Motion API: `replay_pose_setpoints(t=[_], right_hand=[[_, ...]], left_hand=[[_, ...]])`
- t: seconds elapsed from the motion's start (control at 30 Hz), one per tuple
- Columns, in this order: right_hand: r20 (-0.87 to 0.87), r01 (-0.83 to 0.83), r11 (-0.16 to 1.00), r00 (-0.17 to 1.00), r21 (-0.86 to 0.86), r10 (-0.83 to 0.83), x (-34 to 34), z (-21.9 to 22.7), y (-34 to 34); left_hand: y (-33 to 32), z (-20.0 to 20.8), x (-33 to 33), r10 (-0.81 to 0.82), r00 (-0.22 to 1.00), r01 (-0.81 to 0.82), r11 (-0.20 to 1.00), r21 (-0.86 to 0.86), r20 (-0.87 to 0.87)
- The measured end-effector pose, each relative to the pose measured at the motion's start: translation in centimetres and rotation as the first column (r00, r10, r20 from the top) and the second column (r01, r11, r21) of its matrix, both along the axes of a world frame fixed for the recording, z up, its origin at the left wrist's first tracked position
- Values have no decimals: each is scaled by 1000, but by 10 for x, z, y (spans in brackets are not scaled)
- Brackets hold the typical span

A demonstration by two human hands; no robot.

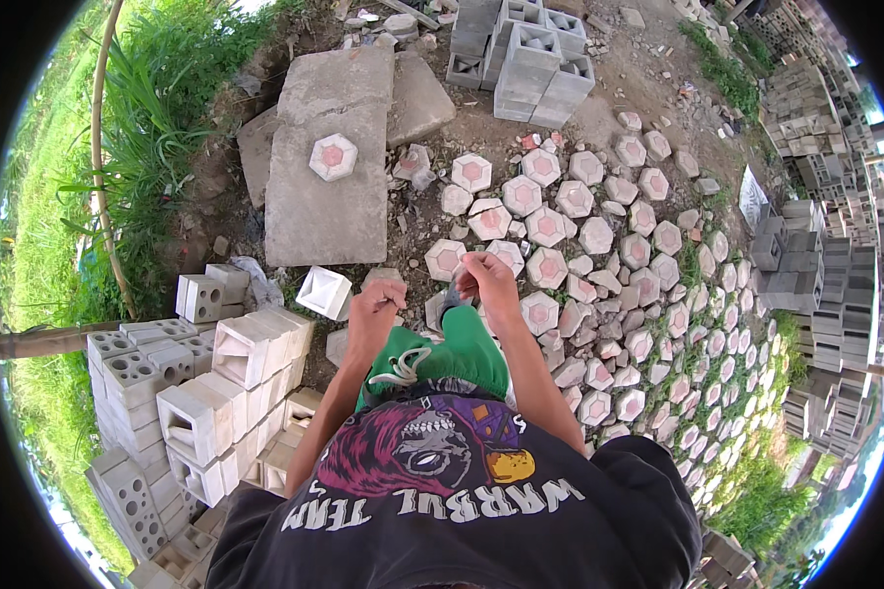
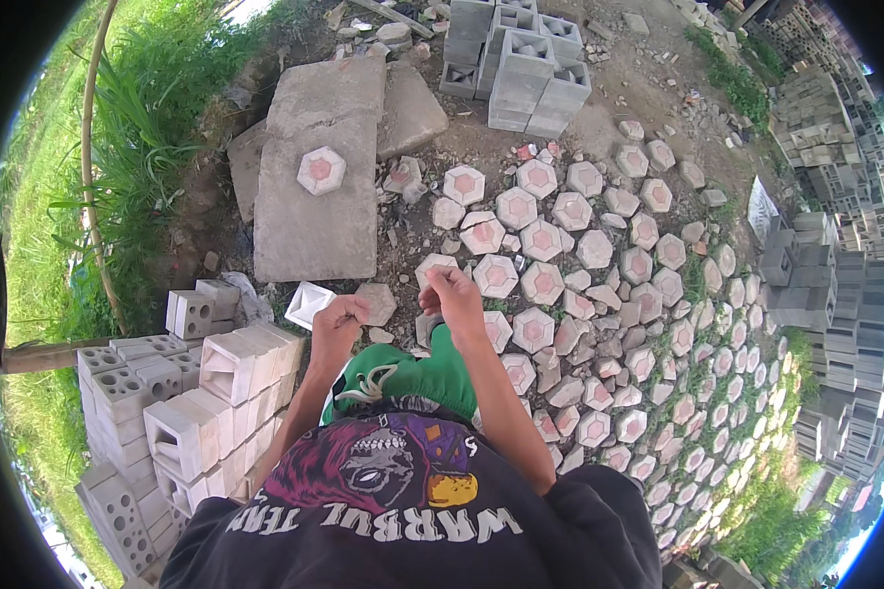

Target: The person repeatedly picks up hollow concrete blocks from a pile and carries them to a stacking area. They place each block on top of an existing stack, aligning it with the others. The person walks back and forth between the source pile and the stack throughout the video.

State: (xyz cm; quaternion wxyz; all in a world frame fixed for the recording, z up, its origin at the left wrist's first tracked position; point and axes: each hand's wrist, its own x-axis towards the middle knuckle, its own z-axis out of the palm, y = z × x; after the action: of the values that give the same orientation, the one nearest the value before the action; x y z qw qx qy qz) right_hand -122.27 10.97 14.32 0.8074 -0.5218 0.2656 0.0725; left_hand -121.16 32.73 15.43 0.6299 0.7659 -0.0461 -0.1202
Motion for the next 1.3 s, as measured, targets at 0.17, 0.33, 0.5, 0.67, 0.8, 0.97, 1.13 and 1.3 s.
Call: replay_pose_setpoints(t=[0.17,0.33,0.5,0.67,0.8,0.97,1.13,1.3], right_hand=[[56,-80,996,995,-42,82,80,-2,-30],[-2,-48,999,999,-5,48,145,-16,-46],[40,9,998,999,-69,-6,219,-22,-73],[38,111,988,993,-105,-108,326,-37,-107],[90,215,966,975,-142,-204,418,-43,-119],[8,193,968,981,-158,-194,489,-28,-121],[75,134,978,990,-160,-123,553,-23,-126],[102,8,998,995,-61,-2,625,-31,-145]], left_hand=[[-35,14,77,151,965,-196,959,-206,-216],[-68,14,148,156,955,-188,976,-107,-251],[-104,9,249,92,965,-119,988,-95,-247],[-139,0,382,-25,958,-5,995,-103,-287],[-166,-12,493,-102,979,67,980,-190,-179],[-182,-10,573,-258,952,233,960,-156,-167],[-212,-25,627,-297,948,290,954,-80,-115],[-238,-35,679,-232,966,234,972,5,-113]])
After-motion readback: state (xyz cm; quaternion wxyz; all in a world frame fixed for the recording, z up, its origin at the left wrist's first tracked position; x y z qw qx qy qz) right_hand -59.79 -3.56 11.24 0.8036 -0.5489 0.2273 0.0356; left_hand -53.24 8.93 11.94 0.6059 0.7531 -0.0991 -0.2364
